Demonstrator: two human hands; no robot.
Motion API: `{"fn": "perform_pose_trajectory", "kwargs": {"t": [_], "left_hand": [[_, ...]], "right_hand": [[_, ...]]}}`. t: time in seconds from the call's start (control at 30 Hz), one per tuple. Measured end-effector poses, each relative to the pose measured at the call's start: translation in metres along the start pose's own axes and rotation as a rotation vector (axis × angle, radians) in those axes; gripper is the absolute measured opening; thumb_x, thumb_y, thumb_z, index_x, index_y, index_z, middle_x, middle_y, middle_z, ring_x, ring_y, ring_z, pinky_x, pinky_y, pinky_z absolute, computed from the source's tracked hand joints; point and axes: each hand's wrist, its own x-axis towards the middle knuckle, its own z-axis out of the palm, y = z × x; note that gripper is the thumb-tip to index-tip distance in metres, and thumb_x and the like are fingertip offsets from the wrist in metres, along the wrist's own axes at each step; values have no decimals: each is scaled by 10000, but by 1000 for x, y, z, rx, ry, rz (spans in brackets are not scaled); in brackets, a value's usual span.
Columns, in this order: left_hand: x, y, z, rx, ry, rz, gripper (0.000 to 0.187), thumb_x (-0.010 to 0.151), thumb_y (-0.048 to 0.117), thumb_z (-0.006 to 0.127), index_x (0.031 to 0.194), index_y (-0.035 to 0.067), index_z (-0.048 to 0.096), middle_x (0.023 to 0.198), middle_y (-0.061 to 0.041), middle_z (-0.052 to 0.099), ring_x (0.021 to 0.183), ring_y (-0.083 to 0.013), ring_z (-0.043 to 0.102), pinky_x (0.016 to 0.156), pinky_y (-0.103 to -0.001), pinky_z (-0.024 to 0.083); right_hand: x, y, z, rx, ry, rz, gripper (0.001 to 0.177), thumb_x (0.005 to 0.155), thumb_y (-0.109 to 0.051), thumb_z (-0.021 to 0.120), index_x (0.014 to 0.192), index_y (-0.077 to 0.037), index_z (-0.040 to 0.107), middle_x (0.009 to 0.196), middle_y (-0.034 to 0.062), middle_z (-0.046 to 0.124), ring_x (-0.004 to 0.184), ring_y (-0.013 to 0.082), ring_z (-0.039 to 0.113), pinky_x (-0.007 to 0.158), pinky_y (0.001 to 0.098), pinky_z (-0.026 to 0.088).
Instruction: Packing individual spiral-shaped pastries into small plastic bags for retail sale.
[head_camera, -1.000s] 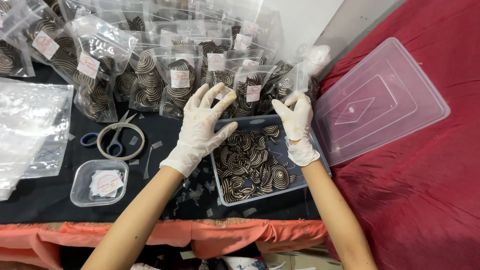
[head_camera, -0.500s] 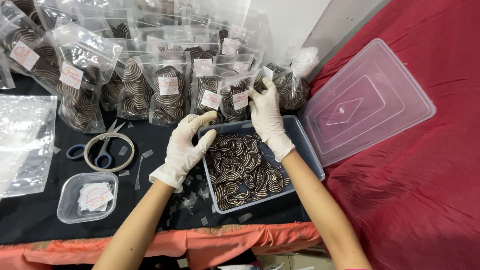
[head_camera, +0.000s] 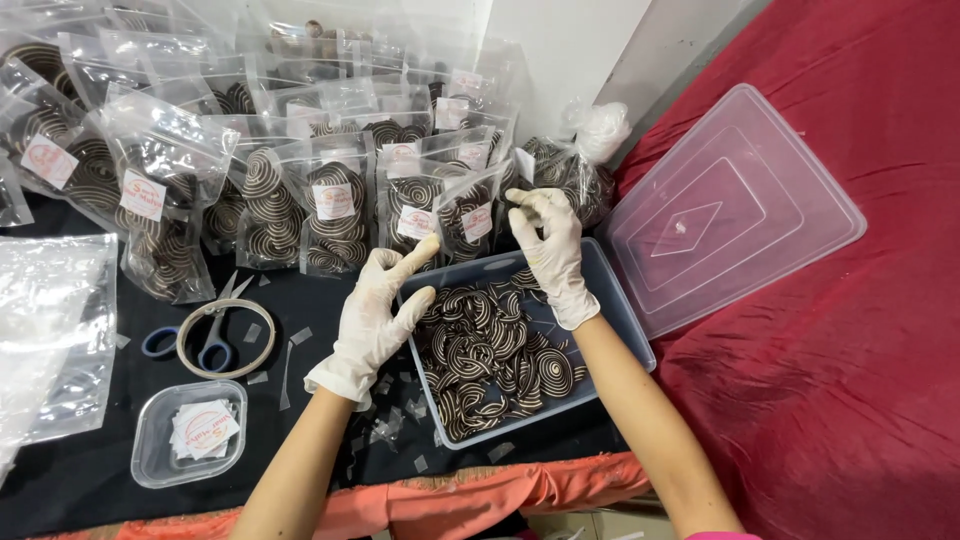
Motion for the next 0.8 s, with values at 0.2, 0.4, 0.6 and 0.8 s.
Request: {"fn": "perform_pose_trajectory", "kwargs": {"t": [0.2, 0.4, 0.6, 0.8], "left_hand": [[1, -9, 2, 22, -30, 37, 515, 829, 494, 496, 1334, 402, 450, 1022, -22, 457, 894, -299, 563, 760, -419, 492], [1, -8, 2, -15, -56, -26, 566, 762, 339, 579, 1317, 400, 483, 1043, -13, 472, 892, -274, 566, 805, -387, 486], [2, -17, 10, -154, 97, -94, 593, 682, 97, 589, 1229, 324, 599, 870, 36, 499, 755, -103, 543, 771, -270, 466], [0, -21, 12, -225, 233, -78, 573, 638, 21, 596, 1166, 237, 654, 722, 15, 462, 677, -99, 500, 726, -266, 459]], "right_hand": [[-10, -22, 8, 57, -67, -266, 733, 632, -278, 845, 1242, -73, 493, 1391, 164, 366, 1307, 336, 343, 1087, 431, 280], [-7, -8, 24, -8, -63, -186, 664, 718, -241, 806, 1243, -71, 436, 1435, 134, 316, 1319, 313, 322, 1096, 426, 274], [-7, 0, 29, -6, -17, -162, 710, 713, -205, 811, 1245, -39, 372, 1387, 194, 342, 1287, 360, 352, 1083, 443, 287], [-7, -10, 17, -16, -27, -176, 878, 602, -252, 875, 1292, -87, 358, 1397, 147, 311, 1292, 349, 344, 1063, 473, 305]]}}
